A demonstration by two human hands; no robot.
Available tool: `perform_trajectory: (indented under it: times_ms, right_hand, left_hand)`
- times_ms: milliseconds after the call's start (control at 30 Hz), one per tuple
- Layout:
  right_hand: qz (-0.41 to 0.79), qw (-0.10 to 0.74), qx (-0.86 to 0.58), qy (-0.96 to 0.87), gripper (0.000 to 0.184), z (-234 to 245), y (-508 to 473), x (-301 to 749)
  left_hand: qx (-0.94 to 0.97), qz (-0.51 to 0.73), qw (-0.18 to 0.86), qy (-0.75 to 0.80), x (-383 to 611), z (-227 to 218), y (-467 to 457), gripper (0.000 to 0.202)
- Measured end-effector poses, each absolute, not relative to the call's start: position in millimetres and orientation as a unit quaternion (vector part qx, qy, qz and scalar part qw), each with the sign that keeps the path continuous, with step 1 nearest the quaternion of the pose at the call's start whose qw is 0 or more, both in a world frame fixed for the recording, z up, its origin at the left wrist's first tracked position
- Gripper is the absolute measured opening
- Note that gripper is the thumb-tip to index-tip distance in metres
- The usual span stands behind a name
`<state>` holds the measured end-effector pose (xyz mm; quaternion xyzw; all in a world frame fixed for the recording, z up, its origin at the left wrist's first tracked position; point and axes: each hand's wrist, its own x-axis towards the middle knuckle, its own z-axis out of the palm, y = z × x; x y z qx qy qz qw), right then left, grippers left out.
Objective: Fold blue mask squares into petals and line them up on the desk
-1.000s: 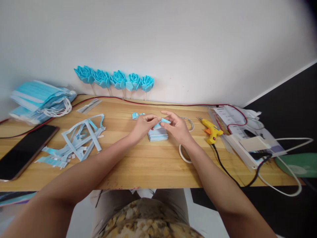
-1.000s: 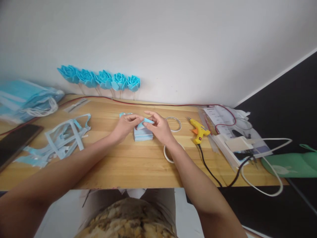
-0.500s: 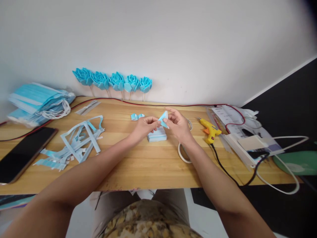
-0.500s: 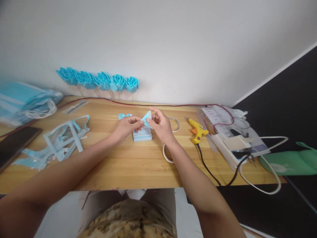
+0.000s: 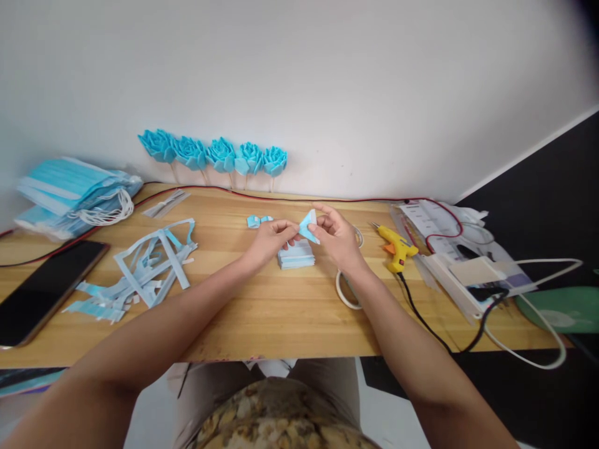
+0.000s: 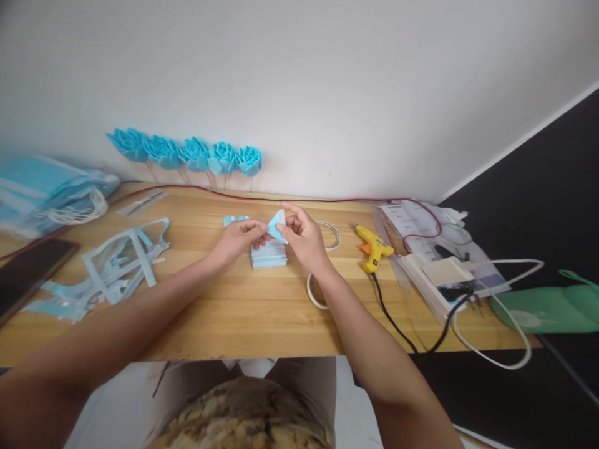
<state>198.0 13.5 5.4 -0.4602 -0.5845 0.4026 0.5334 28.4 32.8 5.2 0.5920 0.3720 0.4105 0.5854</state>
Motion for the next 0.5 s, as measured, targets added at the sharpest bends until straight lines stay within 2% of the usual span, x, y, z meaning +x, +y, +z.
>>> perform_trajectory:
  times_ms: [300,500]
  right_hand:
    - [0.400,0.513,-0.453,-0.609,0.050,2.7,12.2,197.8]
    - [0.408,0.517,-0.482,-0.578,0.043,3.4,11.3,198.3]
  left_hand:
    - [0.606,0.403,0.580,0.365,29.6,3.2,32.1,0.031]
    - [0.596,0.425,0.572,0.371,30.2,3.0,32.2,0.030]
